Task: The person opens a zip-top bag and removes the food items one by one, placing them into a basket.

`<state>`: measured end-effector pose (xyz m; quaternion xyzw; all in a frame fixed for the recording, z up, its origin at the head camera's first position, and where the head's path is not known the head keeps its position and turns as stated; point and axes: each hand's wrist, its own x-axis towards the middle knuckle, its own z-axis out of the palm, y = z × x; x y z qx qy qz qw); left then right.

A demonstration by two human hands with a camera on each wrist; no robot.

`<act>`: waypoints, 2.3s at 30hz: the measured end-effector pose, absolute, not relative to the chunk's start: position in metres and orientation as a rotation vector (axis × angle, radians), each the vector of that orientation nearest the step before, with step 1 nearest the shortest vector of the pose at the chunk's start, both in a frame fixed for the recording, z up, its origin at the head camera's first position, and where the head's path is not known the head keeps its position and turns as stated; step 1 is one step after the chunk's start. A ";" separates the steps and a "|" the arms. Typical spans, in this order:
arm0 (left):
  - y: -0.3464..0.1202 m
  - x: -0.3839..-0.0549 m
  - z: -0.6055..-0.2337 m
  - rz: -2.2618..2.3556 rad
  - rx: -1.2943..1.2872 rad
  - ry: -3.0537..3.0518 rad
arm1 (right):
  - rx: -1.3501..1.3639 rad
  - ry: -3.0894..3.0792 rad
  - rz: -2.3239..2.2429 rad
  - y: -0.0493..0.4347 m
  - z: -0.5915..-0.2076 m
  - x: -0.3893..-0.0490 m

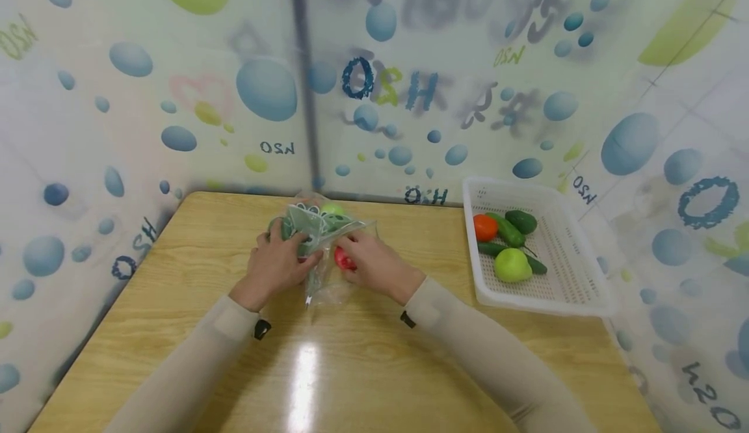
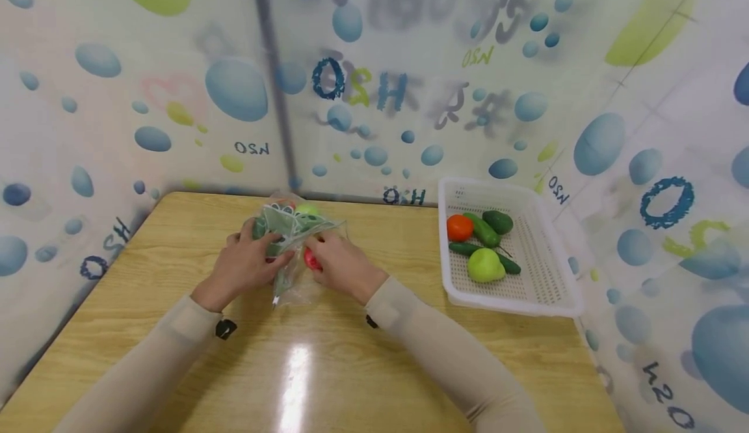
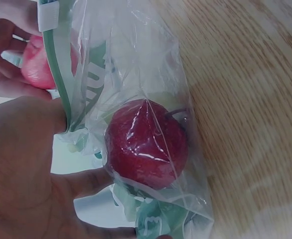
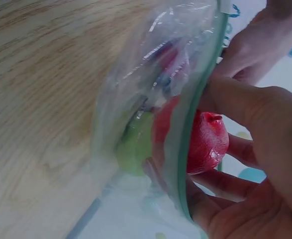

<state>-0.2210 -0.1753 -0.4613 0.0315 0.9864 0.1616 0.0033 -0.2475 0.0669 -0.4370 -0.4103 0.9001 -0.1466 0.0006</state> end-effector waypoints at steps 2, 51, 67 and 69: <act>-0.175 -0.221 -0.461 0.501 0.096 3.094 | -1.297 2.816 -0.504 0.069 -0.433 -0.246; -0.184 -0.221 -0.462 0.531 0.087 3.064 | -0.854 3.132 -0.683 0.210 -0.367 -0.249; -0.186 -0.218 -0.461 0.551 0.086 3.060 | -0.459 3.097 -0.539 0.282 -0.364 -0.266; -0.186 -0.218 -0.461 0.552 0.089 3.058 | -0.438 3.085 -0.522 0.289 -0.364 -0.268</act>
